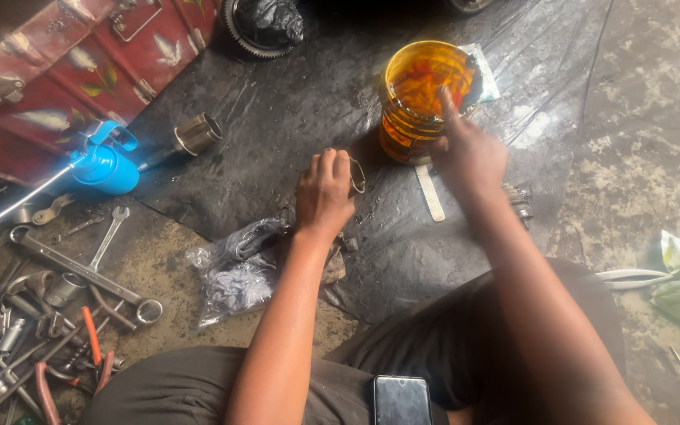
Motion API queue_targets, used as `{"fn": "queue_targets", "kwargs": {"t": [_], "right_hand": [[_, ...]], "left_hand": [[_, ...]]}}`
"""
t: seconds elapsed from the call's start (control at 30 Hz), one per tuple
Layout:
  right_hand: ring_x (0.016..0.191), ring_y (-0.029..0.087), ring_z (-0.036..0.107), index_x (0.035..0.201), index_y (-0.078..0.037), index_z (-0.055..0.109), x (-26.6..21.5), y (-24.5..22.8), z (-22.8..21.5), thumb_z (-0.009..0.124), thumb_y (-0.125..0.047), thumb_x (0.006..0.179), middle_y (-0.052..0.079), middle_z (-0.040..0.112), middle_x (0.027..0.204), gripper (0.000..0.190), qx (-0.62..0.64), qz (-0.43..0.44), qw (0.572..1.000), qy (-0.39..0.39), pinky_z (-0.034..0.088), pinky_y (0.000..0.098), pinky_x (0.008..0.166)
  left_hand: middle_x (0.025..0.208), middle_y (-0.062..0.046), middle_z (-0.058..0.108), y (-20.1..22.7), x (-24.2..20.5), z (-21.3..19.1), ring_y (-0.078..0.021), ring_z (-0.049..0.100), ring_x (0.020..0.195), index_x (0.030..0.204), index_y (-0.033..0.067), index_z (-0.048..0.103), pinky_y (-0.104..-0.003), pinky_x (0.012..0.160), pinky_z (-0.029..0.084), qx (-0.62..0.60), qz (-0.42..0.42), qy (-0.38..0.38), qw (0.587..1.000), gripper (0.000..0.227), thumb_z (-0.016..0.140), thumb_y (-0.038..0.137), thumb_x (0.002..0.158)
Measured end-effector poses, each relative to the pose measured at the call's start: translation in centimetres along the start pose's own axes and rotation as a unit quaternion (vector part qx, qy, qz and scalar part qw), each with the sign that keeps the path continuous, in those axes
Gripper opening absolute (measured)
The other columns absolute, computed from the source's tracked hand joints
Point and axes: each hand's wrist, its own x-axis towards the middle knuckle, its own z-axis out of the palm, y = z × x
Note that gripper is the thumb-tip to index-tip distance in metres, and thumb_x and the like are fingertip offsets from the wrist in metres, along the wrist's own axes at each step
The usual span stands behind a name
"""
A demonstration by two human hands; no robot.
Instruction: The person applies grease from a yellow bucket onto a metal mechanical component by hand and with a small stick.
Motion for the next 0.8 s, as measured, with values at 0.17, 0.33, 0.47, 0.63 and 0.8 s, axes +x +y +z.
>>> {"fn": "queue_targets", "kwargs": {"t": [0.17, 0.33, 0.47, 0.63, 0.8], "right_hand": [[0.082, 0.033, 0.076, 0.168, -0.017, -0.007, -0.8, -0.3, 4.5, 0.055, -0.013, 0.100, 0.023, 0.065, 0.128, 0.092, -0.045, 0.060, 0.993, -0.093, 0.061, 0.0406, 0.066], [0.105, 0.033, 0.074, 0.165, -0.015, -0.006, -1.8, 0.9, 7.1, 0.057, -0.025, 0.089, 0.023, 0.065, 0.101, 0.099, -0.109, -0.053, 0.989, 0.088, 0.062, 0.0409, 0.074], [0.083, 0.030, 0.074, 0.171, -0.014, 0.001, -3.8, -0.5, 5.3, 0.051, -0.017, 0.104, 0.017, 0.072, 0.106, 0.084, -0.134, 0.041, 0.974, -0.179, 0.061, 0.0434, 0.071], [0.084, 0.032, 0.073, 0.160, -0.020, 0.033, -5.8, -1.0, 0.7, 0.059, -0.027, 0.098, 0.012, 0.072, 0.106, 0.068, -0.037, 0.008, 0.992, -0.120, 0.057, 0.0461, 0.073], [0.079, 0.019, 0.065, 0.157, -0.016, 0.046, -3.0, 1.3, 0.0, 0.063, -0.021, 0.092, 0.005, 0.070, 0.088, 0.067, 0.413, 0.025, 0.907, -0.073, 0.047, 0.0347, 0.069]], "left_hand": [[0.118, -0.014, 0.059, 0.4, 0.1, -0.8, -0.0335, 0.061, 0.111, 0.113, 0.0046, 0.052, -0.045, 0.088, 0.055, -0.040, -0.062, -0.060, 0.995, 0.055, 0.085, 0.010, 0.069], [0.117, -0.015, 0.059, 0.6, 0.1, -0.7, -0.0344, 0.062, 0.111, 0.110, 0.0045, 0.052, -0.044, 0.083, 0.057, -0.029, -0.089, -0.098, 0.991, 0.054, 0.084, 0.006, 0.066], [0.118, -0.016, 0.060, 0.8, -0.4, 0.2, -0.0349, 0.063, 0.110, 0.110, 0.0044, 0.052, -0.042, 0.082, 0.059, -0.025, -0.090, -0.097, 0.991, 0.053, 0.082, 0.001, 0.066], [0.116, -0.016, 0.059, 0.7, -0.8, 1.0, -0.0364, 0.062, 0.111, 0.109, 0.0048, 0.052, -0.043, 0.081, 0.059, -0.040, -0.091, -0.107, 0.989, 0.051, 0.080, 0.000, 0.067], [0.115, -0.015, 0.059, 0.7, -0.7, 1.1, -0.0358, 0.062, 0.111, 0.109, 0.0055, 0.053, -0.044, 0.081, 0.058, -0.052, -0.104, -0.099, 0.988, 0.047, 0.080, 0.001, 0.070]]}}
